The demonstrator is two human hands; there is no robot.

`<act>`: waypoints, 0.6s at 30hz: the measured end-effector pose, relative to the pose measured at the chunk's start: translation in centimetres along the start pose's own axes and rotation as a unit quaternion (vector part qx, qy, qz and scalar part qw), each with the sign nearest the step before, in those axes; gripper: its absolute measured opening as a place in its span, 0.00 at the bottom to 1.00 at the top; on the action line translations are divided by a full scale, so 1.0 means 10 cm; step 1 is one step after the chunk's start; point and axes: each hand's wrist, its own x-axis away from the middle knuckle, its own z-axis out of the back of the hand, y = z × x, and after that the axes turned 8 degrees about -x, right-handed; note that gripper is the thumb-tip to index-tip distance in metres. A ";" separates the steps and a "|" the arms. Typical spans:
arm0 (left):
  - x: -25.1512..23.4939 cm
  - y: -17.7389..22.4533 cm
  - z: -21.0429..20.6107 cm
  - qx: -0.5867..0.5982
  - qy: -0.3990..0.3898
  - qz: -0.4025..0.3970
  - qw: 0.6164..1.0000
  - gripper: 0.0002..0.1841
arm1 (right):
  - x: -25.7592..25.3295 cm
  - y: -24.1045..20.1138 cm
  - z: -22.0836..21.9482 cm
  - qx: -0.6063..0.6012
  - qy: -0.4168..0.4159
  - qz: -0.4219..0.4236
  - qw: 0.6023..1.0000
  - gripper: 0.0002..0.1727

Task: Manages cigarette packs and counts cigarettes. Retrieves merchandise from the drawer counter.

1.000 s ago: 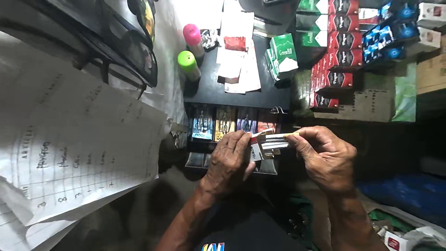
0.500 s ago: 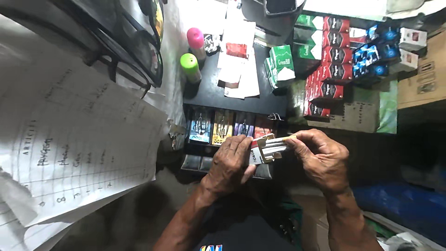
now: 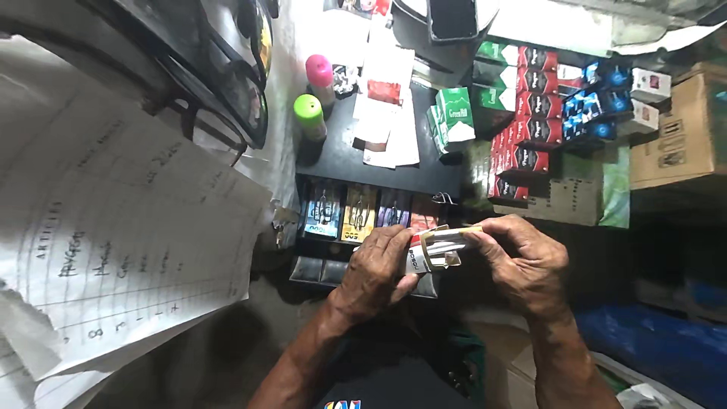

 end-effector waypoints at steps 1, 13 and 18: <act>0.01 -0.02 0.00 0.008 -0.001 0.002 1.000 0.30 | -0.02 0.01 0.03 0.004 0.006 0.007 1.000 0.08; 0.07 -0.09 0.00 0.121 0.051 0.033 0.991 0.32 | -0.08 -0.43 0.37 -0.192 -0.087 0.037 0.977 0.06; 0.06 -0.08 -0.04 0.015 0.125 0.019 0.992 0.32 | 0.20 -0.71 -0.14 -0.192 -0.160 0.094 0.964 0.13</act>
